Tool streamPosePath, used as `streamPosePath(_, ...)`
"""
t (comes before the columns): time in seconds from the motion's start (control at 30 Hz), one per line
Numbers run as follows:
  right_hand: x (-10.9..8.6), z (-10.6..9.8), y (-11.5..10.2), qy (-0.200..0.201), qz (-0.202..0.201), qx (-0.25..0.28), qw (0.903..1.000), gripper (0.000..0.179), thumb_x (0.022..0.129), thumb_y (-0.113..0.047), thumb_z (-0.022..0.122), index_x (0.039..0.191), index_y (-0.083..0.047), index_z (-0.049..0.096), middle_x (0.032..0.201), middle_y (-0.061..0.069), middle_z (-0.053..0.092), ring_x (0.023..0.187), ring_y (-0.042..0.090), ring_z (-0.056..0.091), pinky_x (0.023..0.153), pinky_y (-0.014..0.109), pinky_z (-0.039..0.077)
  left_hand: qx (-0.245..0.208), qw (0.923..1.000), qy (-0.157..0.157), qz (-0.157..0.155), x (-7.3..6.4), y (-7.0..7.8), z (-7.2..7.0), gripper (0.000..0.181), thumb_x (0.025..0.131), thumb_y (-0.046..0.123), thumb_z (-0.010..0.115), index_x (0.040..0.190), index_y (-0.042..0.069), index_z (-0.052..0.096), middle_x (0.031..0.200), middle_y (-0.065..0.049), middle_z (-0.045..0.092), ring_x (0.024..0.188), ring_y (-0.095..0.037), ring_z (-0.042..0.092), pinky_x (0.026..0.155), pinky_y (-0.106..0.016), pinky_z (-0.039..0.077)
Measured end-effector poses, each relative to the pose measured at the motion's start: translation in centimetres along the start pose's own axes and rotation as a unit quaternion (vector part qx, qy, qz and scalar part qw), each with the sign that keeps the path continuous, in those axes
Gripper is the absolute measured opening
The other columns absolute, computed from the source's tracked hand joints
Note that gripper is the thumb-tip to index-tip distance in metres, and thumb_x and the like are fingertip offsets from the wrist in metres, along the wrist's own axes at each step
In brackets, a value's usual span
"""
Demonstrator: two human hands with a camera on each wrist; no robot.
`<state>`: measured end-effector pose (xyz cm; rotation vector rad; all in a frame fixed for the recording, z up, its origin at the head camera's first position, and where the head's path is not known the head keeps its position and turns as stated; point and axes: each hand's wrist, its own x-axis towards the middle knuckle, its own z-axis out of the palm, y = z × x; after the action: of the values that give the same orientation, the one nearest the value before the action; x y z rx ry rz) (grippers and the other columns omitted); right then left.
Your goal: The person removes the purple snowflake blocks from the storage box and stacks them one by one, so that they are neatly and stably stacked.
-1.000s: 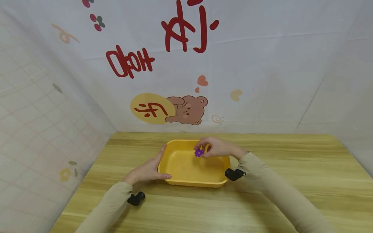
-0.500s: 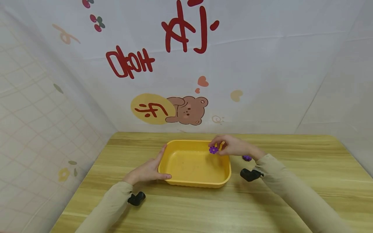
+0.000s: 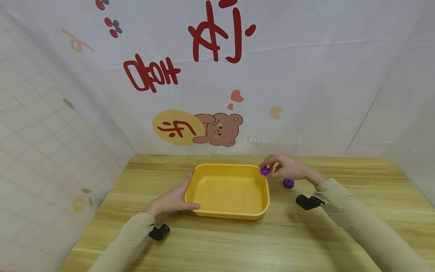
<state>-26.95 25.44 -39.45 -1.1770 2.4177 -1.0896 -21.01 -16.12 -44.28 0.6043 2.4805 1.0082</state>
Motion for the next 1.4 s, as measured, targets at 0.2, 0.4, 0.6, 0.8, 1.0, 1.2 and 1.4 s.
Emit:
streamPosePath(0.2, -1.2, -1.0, 0.3, 0.013, 0.008, -0.012, 0.9998, 0.033, 0.088, 0.002, 0.065, 0.121, 0.001, 0.063, 0.115, 0.016, 0.059, 0.089, 0.023, 0.058, 0.078, 0.034, 0.053, 0.001, 1.0, 0.002, -0.003, 0.0, 0.0, 0.0, 0.123, 0.077, 0.052, 0.077, 0.152, 0.029, -0.018, 0.087, -0.002, 0.061, 0.075, -0.014, 0.057, 0.082, -0.035, 0.047)
streamPosePath(0.4, -2.3, -1.6, 1.0, 0.023, 0.014, -0.037, 0.9989, 0.03, 0.089, -0.003, 0.068, 0.119, 0.0, 0.065, 0.11, 0.011, 0.06, 0.09, 0.019, 0.056, 0.074, 0.032, 0.053, -0.001, 1.0, 0.002, -0.005, 0.0, 0.0, -0.1, 0.123, 0.077, 0.052, 0.077, 0.153, 0.029, -0.017, 0.084, -0.002, 0.061, 0.074, -0.014, 0.057, 0.08, -0.035, 0.046)
streamPosePath(0.6, -3.5, -1.7, 1.9, 0.038, 0.027, -0.048, 0.9977, 0.028, 0.088, -0.003, 0.069, 0.115, -0.003, 0.066, 0.107, 0.008, 0.059, 0.089, 0.019, 0.057, 0.073, 0.03, 0.052, -0.003, 1.0, 0.002, -0.004, 0.0, 0.1, -0.1, 0.124, 0.077, 0.051, 0.078, 0.153, 0.027, -0.017, 0.086, -0.003, 0.061, 0.076, -0.015, 0.057, 0.083, -0.035, 0.046)
streamPosePath(0.8, -4.7, -1.2, 2.9, 0.051, 0.038, -0.04, 0.9972, 0.029, 0.088, 0.0, 0.068, 0.117, -0.002, 0.063, 0.11, 0.009, 0.06, 0.091, 0.02, 0.056, 0.074, 0.031, 0.052, -0.002, 1.0, 0.002, -0.006, -0.1, 0.1, -0.1, 0.124, 0.077, 0.051, 0.078, 0.153, 0.026, -0.017, 0.086, -0.003, 0.061, 0.076, -0.014, 0.057, 0.083, -0.035, 0.046)
streamPosePath(1.0, -5.9, 0.1, 4.9, 0.062, -0.001, -0.013, 0.998, 0.03, 0.088, 0.006, 0.066, 0.117, 0.006, 0.058, 0.109, 0.017, 0.06, 0.094, 0.018, 0.058, 0.075, 0.03, 0.053, -0.004, 1.0, 0.001, -0.006, -0.1, 0.0, 0.0, 0.123, 0.077, 0.051, 0.077, 0.154, 0.024, -0.016, 0.086, -0.003, 0.06, 0.075, -0.015, 0.057, 0.082, -0.034, 0.047)
streamPosePath(1.2, -6.8, 0.9, 6.7, 0.065, -0.042, 0.002, 0.997, 0.032, 0.085, 0.014, 0.063, 0.116, 0.014, 0.055, 0.11, 0.024, 0.06, 0.103, 0.01, 0.058, 0.082, 0.027, 0.051, -0.001, 1.0, 0.002, -0.004, -0.2, 0.0, 0.0, 0.123, 0.077, 0.052, 0.077, 0.154, 0.023, -0.015, 0.085, -0.004, 0.06, 0.075, -0.015, 0.056, 0.08, -0.034, 0.047)
streamPosePath(1.4, -7.1, 1.2, 7.4, 0.059, -0.036, 0.028, 0.9972, 0.032, 0.084, 0.014, 0.063, 0.116, 0.014, 0.056, 0.114, 0.022, 0.06, 0.107, 0.008, 0.057, 0.085, 0.024, 0.048, -0.003, 1.0, 0.001, -0.003, -0.2, 0.0, 0.0, 0.122, 0.077, 0.052, 0.077, 0.154, 0.026, -0.016, 0.086, -0.004, 0.06, 0.076, -0.015, 0.056, 0.081, -0.034, 0.047)
